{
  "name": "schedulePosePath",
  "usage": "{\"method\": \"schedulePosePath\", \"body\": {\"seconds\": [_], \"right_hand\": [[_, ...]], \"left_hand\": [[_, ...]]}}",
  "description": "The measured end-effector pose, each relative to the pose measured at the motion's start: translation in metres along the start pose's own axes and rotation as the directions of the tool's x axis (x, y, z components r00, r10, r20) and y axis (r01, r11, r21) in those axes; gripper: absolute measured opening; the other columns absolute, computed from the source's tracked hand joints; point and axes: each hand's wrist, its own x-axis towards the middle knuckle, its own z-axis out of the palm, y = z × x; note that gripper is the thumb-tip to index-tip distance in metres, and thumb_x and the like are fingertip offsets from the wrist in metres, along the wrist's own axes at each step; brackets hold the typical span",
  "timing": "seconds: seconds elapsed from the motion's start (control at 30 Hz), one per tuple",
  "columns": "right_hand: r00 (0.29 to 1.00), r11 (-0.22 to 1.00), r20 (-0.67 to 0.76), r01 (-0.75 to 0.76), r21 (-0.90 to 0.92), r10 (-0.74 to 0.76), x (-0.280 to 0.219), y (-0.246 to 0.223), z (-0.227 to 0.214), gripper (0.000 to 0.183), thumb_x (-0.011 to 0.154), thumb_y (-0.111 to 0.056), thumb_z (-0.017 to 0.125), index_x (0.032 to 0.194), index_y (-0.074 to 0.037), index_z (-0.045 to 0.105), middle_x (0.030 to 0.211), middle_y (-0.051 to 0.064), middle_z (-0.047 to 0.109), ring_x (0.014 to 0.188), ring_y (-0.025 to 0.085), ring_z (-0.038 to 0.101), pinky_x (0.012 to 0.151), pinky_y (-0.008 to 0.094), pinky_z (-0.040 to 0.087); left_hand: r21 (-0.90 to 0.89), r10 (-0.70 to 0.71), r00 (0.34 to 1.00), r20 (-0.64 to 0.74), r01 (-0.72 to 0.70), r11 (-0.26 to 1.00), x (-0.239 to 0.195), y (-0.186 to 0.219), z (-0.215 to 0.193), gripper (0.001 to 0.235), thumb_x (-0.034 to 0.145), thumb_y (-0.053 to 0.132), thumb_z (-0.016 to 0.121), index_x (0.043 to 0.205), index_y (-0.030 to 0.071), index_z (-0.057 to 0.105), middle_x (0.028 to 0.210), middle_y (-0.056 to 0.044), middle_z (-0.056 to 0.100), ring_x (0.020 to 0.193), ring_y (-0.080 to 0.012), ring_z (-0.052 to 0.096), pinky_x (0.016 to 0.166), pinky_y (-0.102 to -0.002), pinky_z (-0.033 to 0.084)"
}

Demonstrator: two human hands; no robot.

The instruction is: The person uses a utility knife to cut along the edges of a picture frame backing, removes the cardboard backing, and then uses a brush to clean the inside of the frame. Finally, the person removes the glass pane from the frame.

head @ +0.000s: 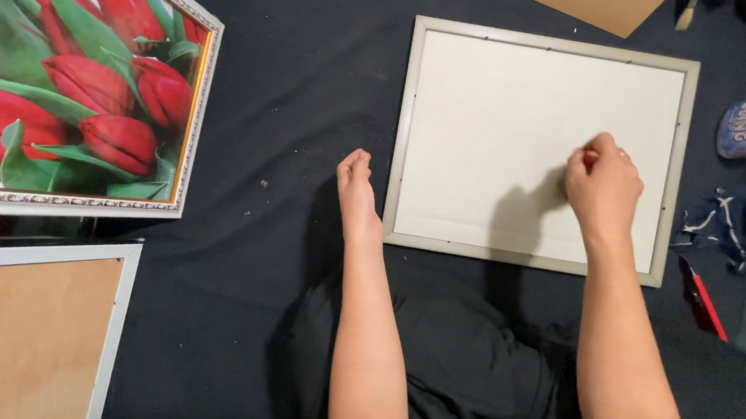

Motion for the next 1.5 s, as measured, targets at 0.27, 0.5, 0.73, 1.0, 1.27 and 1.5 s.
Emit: {"method": "schedulePosePath", "body": {"seconds": [0.27, 0.5, 0.73, 1.0, 1.27, 1.5], "right_hand": [[0.982, 0.938, 0.07, 0.144, 0.316, -0.175, -0.074, -0.131, 0.077, 0.013, 0.094, -0.019, 0.061, 0.095, -0.007, 0.062, 0.078, 0.019, 0.062, 0.082, 0.045, 0.069, 0.074, 0.054, 0.055], [0.988, 0.912, 0.093, 0.075, 0.403, -0.122, -0.038, -0.076, 0.017, 0.015, 0.103, -0.024, 0.063, 0.111, -0.011, 0.067, 0.09, 0.027, 0.07, 0.092, 0.048, 0.07, 0.081, 0.056, 0.053], [0.996, 0.995, 0.091, 0.027, -0.096, -0.019, -0.068, -0.047, 0.051, 0.022, 0.101, -0.021, 0.056, 0.102, 0.0, 0.061, 0.086, 0.028, 0.066, 0.087, 0.052, 0.07, 0.078, 0.06, 0.054], [0.983, 0.762, 0.09, 0.062, 0.644, -0.157, -0.101, -0.139, 0.055, 0.01, 0.1, -0.023, 0.064, 0.104, -0.014, 0.066, 0.077, 0.012, 0.071, 0.076, 0.028, 0.075, 0.068, 0.038, 0.06], [0.981, 0.867, 0.156, 0.023, 0.497, -0.116, -0.112, -0.129, 0.039, 0.015, 0.102, -0.022, 0.06, 0.1, -0.007, 0.062, 0.08, 0.017, 0.067, 0.08, 0.035, 0.072, 0.074, 0.048, 0.057], [0.919, 0.733, 0.393, -0.294, 0.613, 0.04, -0.091, -0.127, 0.019, 0.015, 0.097, -0.026, 0.059, 0.09, -0.014, 0.064, 0.069, 0.007, 0.073, 0.062, 0.016, 0.074, 0.068, 0.029, 0.054]], "left_hand": [[-0.176, 0.141, 0.99, -0.004, -0.139, 0.975, 0.036, -0.031, -0.013, 0.042, 0.099, 0.033, 0.065, 0.136, 0.013, 0.059, 0.143, -0.013, 0.055, 0.14, -0.032, 0.042, 0.121, -0.052, 0.024], [-0.249, 0.131, 0.991, -0.015, -0.131, 0.96, 0.032, -0.029, -0.02, 0.04, 0.099, 0.032, 0.064, 0.135, 0.014, 0.06, 0.142, -0.013, 0.058, 0.143, -0.0353, 0.042, 0.123, -0.054, 0.016], [-0.242, 0.132, 0.991, 0.02, -0.123, 0.963, 0.029, -0.023, -0.009, 0.038, 0.1, 0.031, 0.062, 0.133, 0.014, 0.06, 0.14, -0.012, 0.061, 0.143, -0.0349, 0.044, 0.123, -0.054, 0.015], [-0.256, 0.135, 0.991, -0.017, -0.135, 0.957, 0.035, -0.029, -0.022, 0.038, 0.101, 0.032, 0.062, 0.134, 0.014, 0.061, 0.143, -0.014, 0.061, 0.144, -0.0391, 0.042, 0.122, -0.057, 0.015], [-0.261, 0.137, 0.991, 0.011, -0.129, 0.957, 0.031, -0.027, -0.013, 0.038, 0.1, 0.032, 0.063, 0.133, 0.013, 0.061, 0.142, -0.014, 0.061, 0.142, -0.0386, 0.044, 0.121, -0.055, 0.016], [-0.257, 0.137, 0.99, -0.012, -0.136, 0.957, 0.028, -0.022, -0.018, 0.037, 0.1, 0.032, 0.063, 0.132, 0.013, 0.061, 0.141, -0.014, 0.062, 0.14, -0.0372, 0.046, 0.12, -0.054, 0.019]]}}
